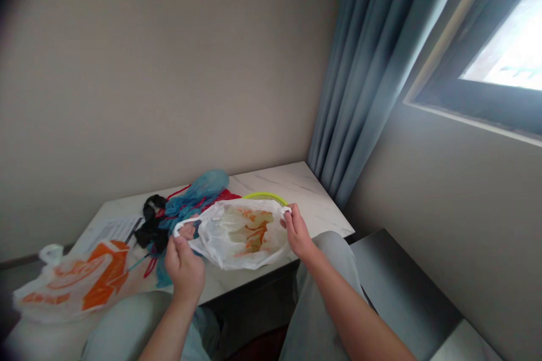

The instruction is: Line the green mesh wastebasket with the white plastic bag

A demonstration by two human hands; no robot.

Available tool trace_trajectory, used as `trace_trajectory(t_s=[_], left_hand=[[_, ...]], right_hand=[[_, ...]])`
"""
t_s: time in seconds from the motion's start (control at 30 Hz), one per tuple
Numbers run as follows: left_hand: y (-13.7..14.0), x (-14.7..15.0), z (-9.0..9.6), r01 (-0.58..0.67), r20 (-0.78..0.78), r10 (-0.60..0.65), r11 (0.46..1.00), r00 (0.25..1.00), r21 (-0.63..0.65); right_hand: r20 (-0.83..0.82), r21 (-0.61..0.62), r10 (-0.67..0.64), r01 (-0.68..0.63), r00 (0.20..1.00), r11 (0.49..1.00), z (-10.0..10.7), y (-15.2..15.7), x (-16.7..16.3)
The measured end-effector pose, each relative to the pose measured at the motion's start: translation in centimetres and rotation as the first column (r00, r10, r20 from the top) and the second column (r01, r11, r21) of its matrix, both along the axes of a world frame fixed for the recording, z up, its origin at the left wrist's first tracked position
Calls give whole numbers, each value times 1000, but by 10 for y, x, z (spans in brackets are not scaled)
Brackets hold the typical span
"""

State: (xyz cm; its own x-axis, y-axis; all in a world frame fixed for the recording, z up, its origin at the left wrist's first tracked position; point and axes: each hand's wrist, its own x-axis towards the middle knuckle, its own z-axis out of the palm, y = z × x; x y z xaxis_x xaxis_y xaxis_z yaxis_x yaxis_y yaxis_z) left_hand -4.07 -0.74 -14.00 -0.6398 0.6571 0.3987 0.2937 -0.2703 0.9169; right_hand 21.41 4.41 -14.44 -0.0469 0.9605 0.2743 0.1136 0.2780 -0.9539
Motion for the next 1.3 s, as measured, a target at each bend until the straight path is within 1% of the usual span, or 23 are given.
trace_trajectory(t_s=[0.07, 0.1, 0.17, 0.2, 0.3, 0.4, 0.47, 0.5, 0.57, 0.67, 0.73, 0.77, 0.83, 0.93, 1.07, 1.13, 1.2, 1.3], left_hand=[[-5, 8, 5, 112, -46, -111, 994, 993, 3], [-6, 12, 6, 185, -89, -185, 983, 979, -5], [-7, 23, 7, 319, -207, -314, 948, 927, -12], [-7, 29, 6, 369, -272, -357, 929, 894, -8], [-5, 47, 0, 482, -414, -445, 876, 794, -16], [-4, 62, -9, 579, -465, -538, 813, 703, -66], [-4, 68, -14, 620, -477, -575, 781, 665, -76], [-4, 70, -17, 630, -475, -582, 774, 660, -73], [-4, 70, -20, 621, -464, -574, 781, 675, -63], [-2, 66, -22, 556, -465, -518, 829, 718, -65], [0, 63, -23, 499, -484, -461, 865, 744, -57], [1, 61, -24, 478, -493, -436, 877, 753, -48], [2, 60, -24, 456, -512, -409, 889, 755, -38], [5, 59, -23, 442, -544, -388, 896, 744, -35], [5, 60, -21, 436, -552, -383, 899, 741, -39], [3, 61, -20, 425, -488, -399, 903, 776, -62], [0, 62, -19, 419, -390, -420, 903, 819, -92], [-1, 61, -19, 441, -297, -463, 886, 835, -143]], right_hand=[[-11, -19, -20, 20, 1000, 1000, -3, 1, -6], [18, -11, -21, 21, 1000, 1000, -4, 1, -9], [109, 52, -26, 21, 994, 998, -3, 2, -15], [148, 96, -35, 20, 988, 995, -1, 2, -17], [181, 207, -49, 10, 982, 978, 2, 3, -26], [202, 242, -29, -22, 979, 970, -1, 1, -37], [240, 247, -7, -54, 971, 968, -3, 0, -44], [258, 249, 5, -72, 966, 966, -4, 0, -46], [284, 249, 46, -121, 958, 961, -3, -1, -50], [336, 224, 169, -253, 927, 941, 5, -3, -48], [393, 206, 246, -345, 886, 916, 10, -6, -45], [424, 204, 262, -373, 867, 905, 12, -8, -44], [477, 208, 249, -384, 843, 900, 13, -11, -43], [532, 187, 224, -372, 816, 909, 11, -13, -44], [577, 167, 233, -393, 783, 904, 10, -12, -44], [581, 165, 239, -400, 778, 901, 11, -11, -42], [574, 159, 249, -404, 780, 901, 13, -11, -40], [575, 157, 259, -415, 776, 896, 15, -11, -38]])
